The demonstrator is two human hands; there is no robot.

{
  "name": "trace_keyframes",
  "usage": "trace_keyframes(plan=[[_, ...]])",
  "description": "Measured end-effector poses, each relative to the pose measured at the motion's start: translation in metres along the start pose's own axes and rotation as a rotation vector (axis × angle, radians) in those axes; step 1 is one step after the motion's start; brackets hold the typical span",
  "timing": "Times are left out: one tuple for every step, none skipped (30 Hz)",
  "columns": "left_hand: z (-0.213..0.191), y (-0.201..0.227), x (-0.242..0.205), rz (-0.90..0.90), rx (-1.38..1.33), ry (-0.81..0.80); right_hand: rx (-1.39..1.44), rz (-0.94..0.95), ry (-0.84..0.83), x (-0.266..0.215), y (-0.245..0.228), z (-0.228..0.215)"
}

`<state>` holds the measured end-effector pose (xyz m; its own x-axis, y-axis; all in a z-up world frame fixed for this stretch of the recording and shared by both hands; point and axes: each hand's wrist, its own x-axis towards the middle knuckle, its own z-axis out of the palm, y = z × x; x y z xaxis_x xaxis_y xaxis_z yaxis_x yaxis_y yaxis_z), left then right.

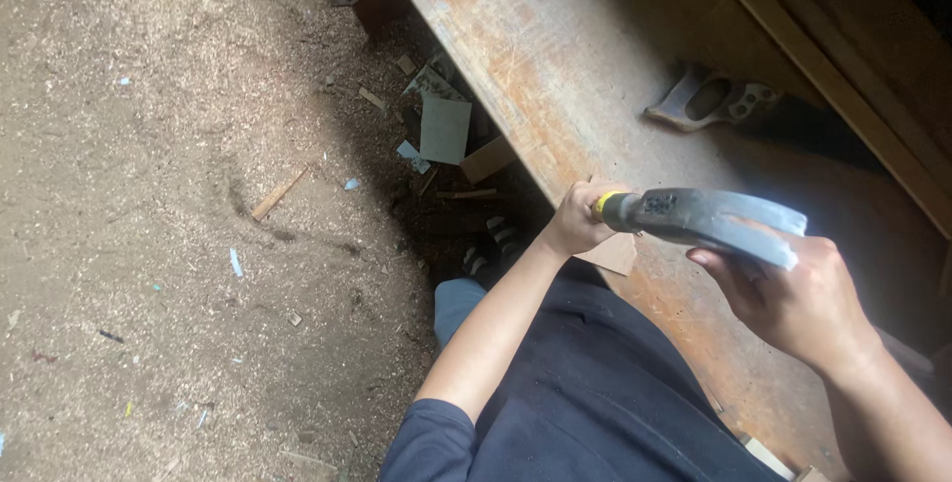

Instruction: The person uses a chisel and hammer to carve a small rectangular piece of wood on a workbench. They repeatedly strike the chisel to remove wood shavings and shape the piece.

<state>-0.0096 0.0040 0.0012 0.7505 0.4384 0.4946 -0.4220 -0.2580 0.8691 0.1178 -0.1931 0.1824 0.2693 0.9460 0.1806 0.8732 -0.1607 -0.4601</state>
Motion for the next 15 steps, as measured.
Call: trace_keyframes(plan=[[-0.001,-0.002,0.001,0.029,0.016,0.015,-0.02,-0.014,0.006,-0.002,0.002,-0.001],[-0.001,-0.004,-0.001,-0.025,0.01,0.025,-0.05,-0.114,0.088,-0.007,0.002,-0.006],[-0.002,-0.005,-0.003,-0.079,0.005,0.034,-0.044,-0.167,0.149,-0.011,0.003,-0.011],[-0.003,-0.008,-0.005,-0.133,-0.001,0.044,-0.024,-0.213,0.198,-0.015,0.004,-0.015],[-0.004,-0.01,-0.007,-0.155,0.011,0.05,0.009,-0.248,0.248,-0.018,0.004,-0.019],[-0.004,-0.012,-0.009,-0.175,0.023,0.055,0.044,-0.26,0.269,-0.019,0.004,-0.023],[-0.004,-0.013,-0.01,-0.196,0.035,0.06,0.078,-0.277,0.293,-0.018,0.003,-0.026],[-0.004,-0.016,-0.009,-0.174,0.042,0.057,0.11,-0.299,0.321,-0.014,0.002,-0.027],[-0.004,-0.018,-0.009,-0.152,0.049,0.054,0.114,-0.326,0.321,-0.008,0.0,-0.028],[-0.003,-0.019,-0.008,-0.132,0.057,0.051,0.117,-0.356,0.32,-0.001,-0.003,-0.028],[-0.002,-0.02,-0.007,-0.102,0.055,0.034,0.121,-0.388,0.326,0.008,-0.007,-0.027],[-0.002,-0.021,-0.006,-0.07,0.055,0.017,0.064,-0.404,0.249,0.017,-0.012,-0.025],[-0.002,-0.021,-0.005,-0.038,0.055,-0.001,-0.02,-0.404,0.155,0.028,-0.017,-0.02],[-0.002,-0.021,-0.004,-0.115,-0.002,0.054,-0.096,-0.406,0.064,0.037,-0.023,-0.015],[-0.003,-0.02,-0.003,-0.192,-0.06,0.109,-0.298,-0.27,-0.238,0.044,-0.029,-0.012]])
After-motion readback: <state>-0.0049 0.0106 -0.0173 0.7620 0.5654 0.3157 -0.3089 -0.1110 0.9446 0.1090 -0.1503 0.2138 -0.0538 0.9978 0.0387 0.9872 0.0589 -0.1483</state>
